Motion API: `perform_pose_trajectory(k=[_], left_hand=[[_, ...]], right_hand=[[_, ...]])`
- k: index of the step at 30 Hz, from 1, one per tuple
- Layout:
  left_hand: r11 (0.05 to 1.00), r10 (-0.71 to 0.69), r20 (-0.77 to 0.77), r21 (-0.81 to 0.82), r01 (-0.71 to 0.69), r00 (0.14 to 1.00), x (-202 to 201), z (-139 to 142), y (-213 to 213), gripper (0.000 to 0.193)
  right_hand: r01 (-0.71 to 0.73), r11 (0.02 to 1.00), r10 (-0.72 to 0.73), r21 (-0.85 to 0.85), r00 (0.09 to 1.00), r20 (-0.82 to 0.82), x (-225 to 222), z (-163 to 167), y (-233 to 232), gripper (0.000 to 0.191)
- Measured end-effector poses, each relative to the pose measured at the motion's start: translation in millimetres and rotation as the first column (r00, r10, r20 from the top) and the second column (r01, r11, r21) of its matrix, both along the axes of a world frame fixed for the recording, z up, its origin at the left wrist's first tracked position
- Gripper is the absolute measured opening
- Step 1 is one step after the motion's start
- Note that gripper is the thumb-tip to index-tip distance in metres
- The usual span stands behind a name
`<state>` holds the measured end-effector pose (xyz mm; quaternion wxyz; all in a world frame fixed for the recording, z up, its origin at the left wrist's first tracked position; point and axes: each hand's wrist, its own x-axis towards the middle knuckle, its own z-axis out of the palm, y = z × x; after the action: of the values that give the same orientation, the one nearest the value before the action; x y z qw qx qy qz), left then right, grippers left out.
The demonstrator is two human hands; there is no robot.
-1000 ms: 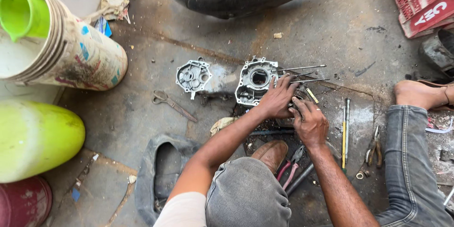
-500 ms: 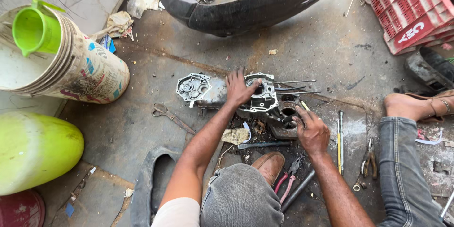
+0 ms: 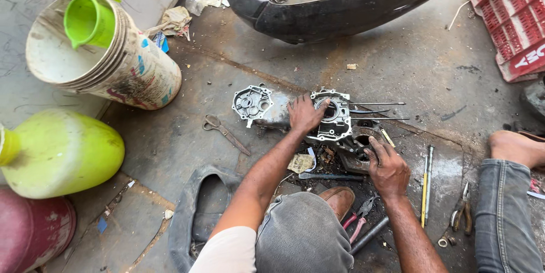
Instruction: The person assembles and fits metal engine casing parts together on the floor, using a hammer to tap components into place and adjusting the alignment by hand.
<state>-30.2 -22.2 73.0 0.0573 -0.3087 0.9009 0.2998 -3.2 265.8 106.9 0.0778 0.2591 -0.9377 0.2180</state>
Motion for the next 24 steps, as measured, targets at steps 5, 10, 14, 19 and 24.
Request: perform_pose_trajectory(k=[5,10,14,19,24], left_hand=[[0.998,-0.029,-0.009,-0.061,0.028,1.0,8.7,0.9,2.3,0.097],[0.998,-0.029,-0.029,-0.053,0.027,0.999,9.6,-1.0,2.1,0.098],[0.999,-0.034,-0.024,-0.039,0.033,0.999,7.9,-4.2,0.9,0.099],[0.999,-0.025,-0.047,-0.023,0.024,0.999,8.2,-6.2,0.4,0.1],[1.0,-0.022,-0.032,-0.014,0.022,0.999,8.4,-5.4,0.8,0.101]], right_hand=[[-0.017,1.0,0.017,-0.024,1.0,0.001,3.9,-4.3,-3.3,0.034],[0.004,1.0,-0.004,0.007,1.0,0.025,2.8,-8.2,-3.0,0.035],[-0.016,1.0,0.015,-0.013,0.998,-0.053,0.7,-15.0,0.4,0.035],[-0.019,1.0,0.019,-0.003,0.999,-0.033,-2.6,-26.7,5.0,0.036],[-0.013,1.0,0.012,-0.016,0.999,-0.029,-2.2,-31.4,8.0,0.036]])
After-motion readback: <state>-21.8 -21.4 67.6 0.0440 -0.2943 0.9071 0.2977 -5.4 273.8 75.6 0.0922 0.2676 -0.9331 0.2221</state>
